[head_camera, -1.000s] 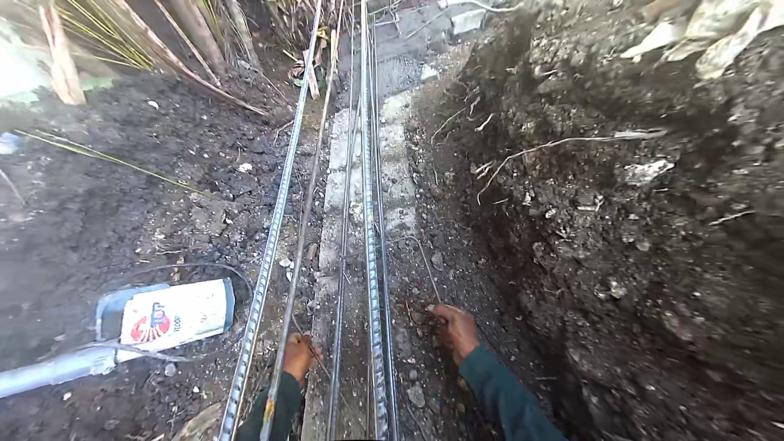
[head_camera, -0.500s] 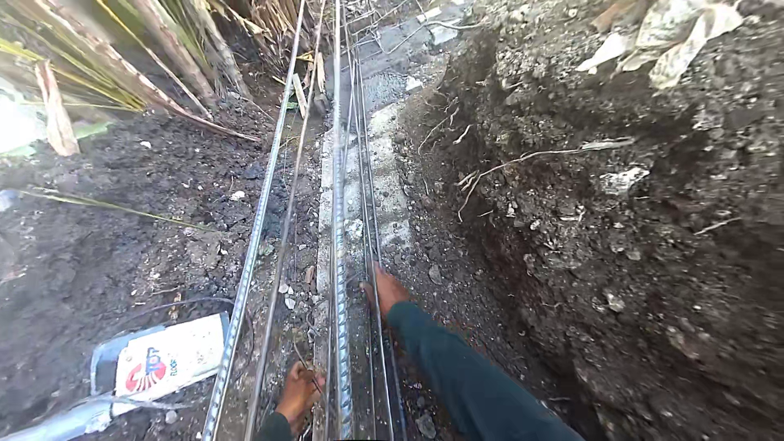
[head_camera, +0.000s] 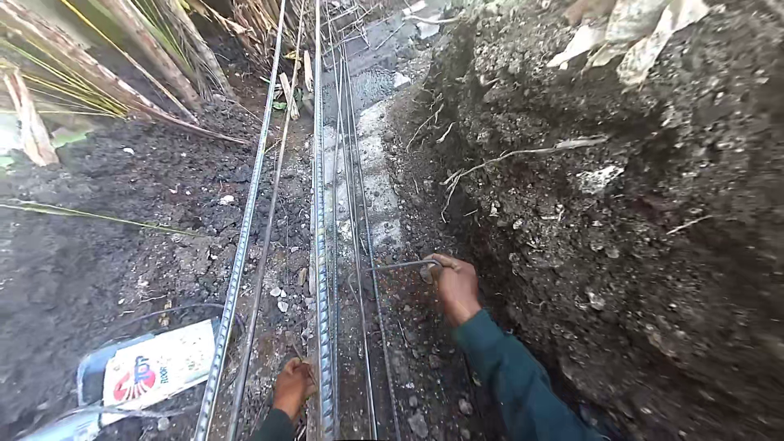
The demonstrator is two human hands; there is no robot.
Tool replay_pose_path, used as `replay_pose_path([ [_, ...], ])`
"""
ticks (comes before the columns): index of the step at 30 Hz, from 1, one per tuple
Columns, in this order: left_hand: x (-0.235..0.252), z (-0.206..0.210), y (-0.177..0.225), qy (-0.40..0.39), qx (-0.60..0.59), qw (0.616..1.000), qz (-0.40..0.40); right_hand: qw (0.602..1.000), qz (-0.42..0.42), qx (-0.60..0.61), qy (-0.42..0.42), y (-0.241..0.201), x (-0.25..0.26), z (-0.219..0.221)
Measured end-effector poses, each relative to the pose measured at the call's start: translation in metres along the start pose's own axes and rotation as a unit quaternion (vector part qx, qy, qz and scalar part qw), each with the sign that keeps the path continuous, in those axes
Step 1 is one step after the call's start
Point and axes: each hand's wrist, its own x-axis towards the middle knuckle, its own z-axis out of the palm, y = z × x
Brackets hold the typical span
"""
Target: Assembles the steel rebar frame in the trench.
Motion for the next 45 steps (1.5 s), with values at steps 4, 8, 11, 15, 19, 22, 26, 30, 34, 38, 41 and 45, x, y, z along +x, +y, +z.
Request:
replay_pose_path([
  [4, -0.004, -0.001, 0.007, -0.010, 0.020, 1.000, 0.006, 0.983, 0.094, 0.157, 0.001, -0.007, -0.002, 0.001],
  [8, 0.002, 0.000, 0.005, -0.015, 0.067, 0.998, -0.003, 0.990, 0.095, 0.091, 0.048, 0.000, 0.020, -0.001],
  [11, 0.010, 0.001, 0.007, -0.025, 0.102, 0.994, 0.004, 0.986, 0.094, 0.109, 0.083, -0.014, 0.006, -0.015],
  [15, -0.014, -0.003, 0.023, -0.052, 0.103, 0.993, -0.001, 0.975, 0.021, 0.204, 0.081, -0.044, -0.071, -0.033],
  [19, -0.040, -0.007, 0.033, -0.057, 0.012, 0.998, 0.031, 0.981, -0.003, 0.181, -0.065, -0.047, -0.081, -0.037],
  [22, -0.040, -0.004, 0.027, -0.029, -0.070, 0.997, 0.027, 0.955, -0.020, 0.004, -0.297, -0.074, -0.077, -0.012],
  [26, -0.016, -0.017, 0.015, 0.049, -0.147, 0.986, 0.053, 0.876, -0.078, -0.183, -0.440, -0.104, -0.082, 0.066],
  [30, 0.000, -0.100, 0.078, 0.103, -0.020, 0.968, 0.226, 0.923, -0.106, -0.050, -0.366, -0.097, -0.065, 0.091],
  [34, -0.022, -0.119, 0.110, -0.028, -0.041, 0.971, 0.233, 0.936, -0.055, 0.096, -0.334, -0.078, -0.057, 0.066],
  [38, -0.064, -0.079, 0.131, -0.074, -0.055, 0.966, 0.243, 0.952, 0.013, 0.128, -0.279, -0.041, -0.039, -0.003],
  [41, -0.092, -0.048, 0.148, -0.106, -0.112, 0.964, 0.218, 0.956, 0.036, 0.120, -0.266, -0.041, -0.044, -0.051],
  [45, -0.102, -0.037, 0.157, -0.100, -0.115, 0.967, 0.203, 0.915, -0.106, -0.049, -0.385, -0.073, -0.064, -0.049],
])
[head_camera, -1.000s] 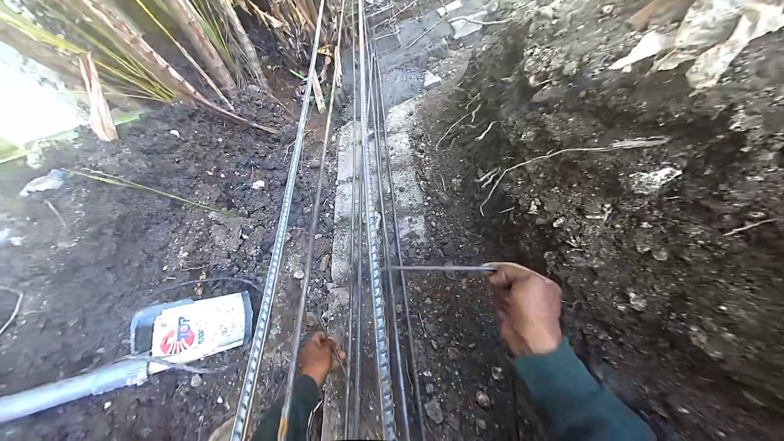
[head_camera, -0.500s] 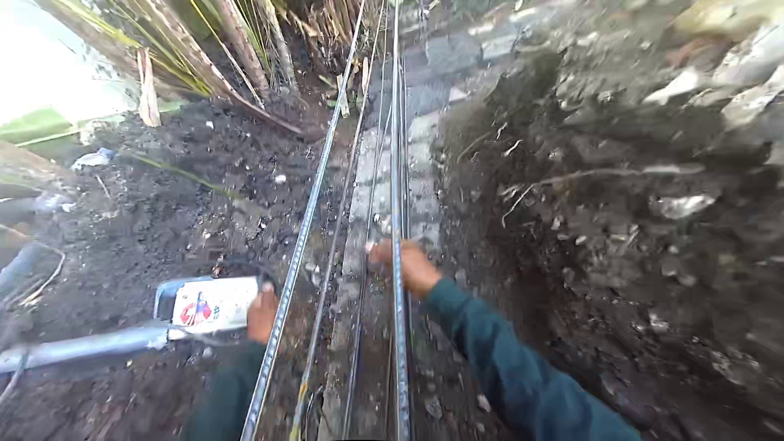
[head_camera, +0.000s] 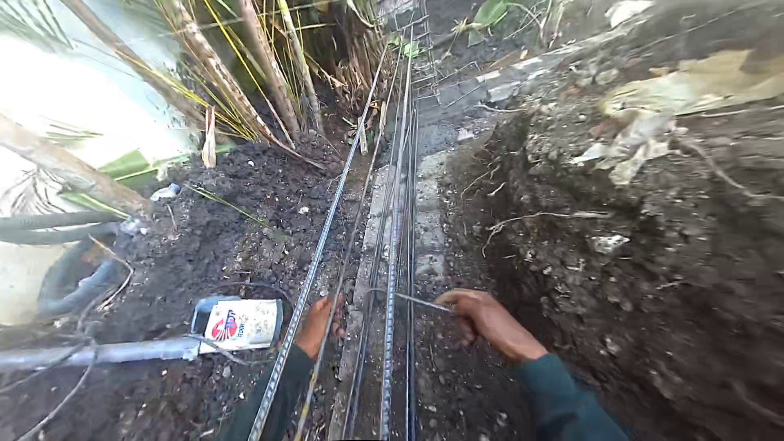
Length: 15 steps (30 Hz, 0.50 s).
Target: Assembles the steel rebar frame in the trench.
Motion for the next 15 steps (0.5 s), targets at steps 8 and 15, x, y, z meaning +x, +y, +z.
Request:
replay_pose_path([
  [8, 0.010, -0.041, 0.002, 0.101, 0.062, 0.986, 0.121, 0.965, -0.076, -0.234, 0.095, 0.016, 0.006, 0.007],
  [15, -0.038, -0.094, 0.015, 0.191, -0.114, 0.965, 0.136, 0.937, -0.107, -0.167, 0.288, 0.017, -0.029, 0.017],
])
